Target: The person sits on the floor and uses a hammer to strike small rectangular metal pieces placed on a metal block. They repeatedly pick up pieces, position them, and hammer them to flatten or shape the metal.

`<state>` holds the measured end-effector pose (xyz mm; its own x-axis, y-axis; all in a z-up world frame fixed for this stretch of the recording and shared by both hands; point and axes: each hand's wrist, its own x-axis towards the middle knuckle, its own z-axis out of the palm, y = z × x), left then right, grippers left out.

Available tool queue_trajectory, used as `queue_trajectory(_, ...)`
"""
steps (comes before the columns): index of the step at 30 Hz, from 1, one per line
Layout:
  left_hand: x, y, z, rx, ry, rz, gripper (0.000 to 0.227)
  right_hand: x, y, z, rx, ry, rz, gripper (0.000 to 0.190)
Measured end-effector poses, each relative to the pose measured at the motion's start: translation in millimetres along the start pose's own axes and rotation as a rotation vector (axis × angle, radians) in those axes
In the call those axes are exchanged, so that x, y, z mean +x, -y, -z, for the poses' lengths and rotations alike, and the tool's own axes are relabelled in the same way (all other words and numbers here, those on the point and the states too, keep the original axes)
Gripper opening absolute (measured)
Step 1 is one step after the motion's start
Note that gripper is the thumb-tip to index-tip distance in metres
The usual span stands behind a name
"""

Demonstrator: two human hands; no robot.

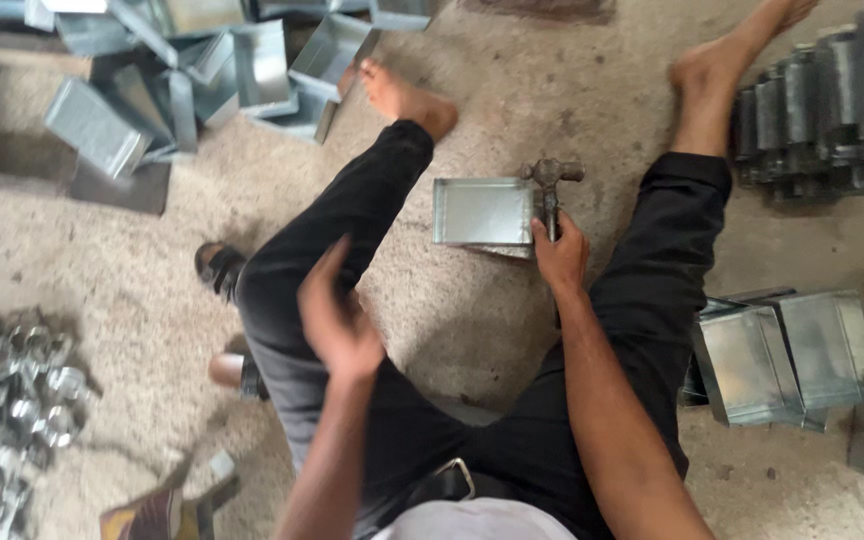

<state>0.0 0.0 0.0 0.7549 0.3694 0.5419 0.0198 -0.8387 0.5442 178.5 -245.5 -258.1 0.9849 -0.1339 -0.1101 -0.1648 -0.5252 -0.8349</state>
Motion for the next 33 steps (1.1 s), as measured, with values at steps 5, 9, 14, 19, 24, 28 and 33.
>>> queue_trajectory(5,77,125,-205,-0.645,-0.071,0.562,0.056,-22,41,21,-0.080,0.096,0.218,0.037)
queue_trajectory(9,196,137,-397,-1.109,-0.426,0.975,0.068,-38,57,19,-0.157,0.179,0.445,0.031)
queue_trajectory(14,205,148,-414,-0.970,-0.422,0.877,0.079,-42,64,-4,-0.351,0.243,0.356,0.027)
queue_trajectory(19,204,125,-376,-1.181,-0.322,1.048,0.080,-39,90,0,-0.461,0.300,0.220,0.033)
queue_trajectory(24,211,150,-403,-0.999,-0.298,0.950,0.083,-38,87,13,-0.434,0.400,0.273,0.064)
queue_trajectory(28,207,160,-415,-0.999,-0.234,0.992,0.083,-36,69,7,-0.506,0.439,0.298,0.070)
queue_trajectory(33,231,148,-405,-1.057,-0.105,1.019,0.084,-25,69,12,-0.383,0.505,0.210,0.067)
